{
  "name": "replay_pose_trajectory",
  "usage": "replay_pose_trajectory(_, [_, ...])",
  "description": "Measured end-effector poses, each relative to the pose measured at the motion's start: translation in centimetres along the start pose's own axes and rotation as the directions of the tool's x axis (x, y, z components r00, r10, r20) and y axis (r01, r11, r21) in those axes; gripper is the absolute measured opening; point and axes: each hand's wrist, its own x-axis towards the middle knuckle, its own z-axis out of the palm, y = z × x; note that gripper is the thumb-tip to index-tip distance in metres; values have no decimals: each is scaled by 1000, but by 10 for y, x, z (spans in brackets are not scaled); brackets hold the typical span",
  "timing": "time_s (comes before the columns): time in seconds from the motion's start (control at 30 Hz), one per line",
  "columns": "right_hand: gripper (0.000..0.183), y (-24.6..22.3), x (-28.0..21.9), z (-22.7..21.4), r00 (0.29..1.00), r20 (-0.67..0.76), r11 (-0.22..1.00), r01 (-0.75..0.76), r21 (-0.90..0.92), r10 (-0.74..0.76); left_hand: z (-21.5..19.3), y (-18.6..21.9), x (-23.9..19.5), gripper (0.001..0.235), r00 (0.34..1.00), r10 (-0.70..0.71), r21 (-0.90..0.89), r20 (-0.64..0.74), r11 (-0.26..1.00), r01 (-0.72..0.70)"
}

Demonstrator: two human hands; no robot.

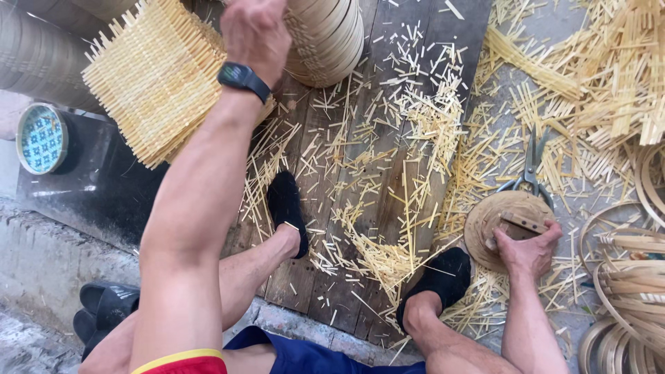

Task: The person sits on the floor and repeatedly assembles round bamboo trays. They place a woven bamboo mat over a circular wooden base, press it down, and trim the excess mat with shears. The finished trays are stacked nearby.

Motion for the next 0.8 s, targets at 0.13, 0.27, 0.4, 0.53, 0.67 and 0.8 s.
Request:
replay_pose_trajectory(0.13, [103, -3, 2, 0, 1000, 7, 1000, -14, 3, 14, 15, -29, -1, 19, 994, 66, 0, -83, 998, -66])
replay_pose_trajectory(0.27, [104, -2, 2, 1, 1000, 6, 1000, -15, -12, 16, 23, -32, -8, 28, 997, 43, -84, -71, 995, -48])
replay_pose_trajectory(0.4, [103, -3, 0, 2, 1000, 5, 1000, -20, -14, 20, 21, -31, -8, 29, 991, 71, -58, -112, 995, -78])
replay_pose_trajectory(0.53, [106, -19, -3, -11, 1000, 23, 1000, -21, -11, 21, 17, -37, -9, 8, 999, 26, -24, -24, 999, -26])
replay_pose_trajectory(0.67, [107, -52, -12, -42, 980, 181, 936, -143, 321, 88, 32, 21, -39, 30, 983, -93, -74, -156, 994, 82])
replay_pose_trajectory(0.8, [86, -100, -34, -59, 824, 454, 261, -381, 887, -340, 55, 174, -155, 67, 808, -238, -588, 538, 581, 563])
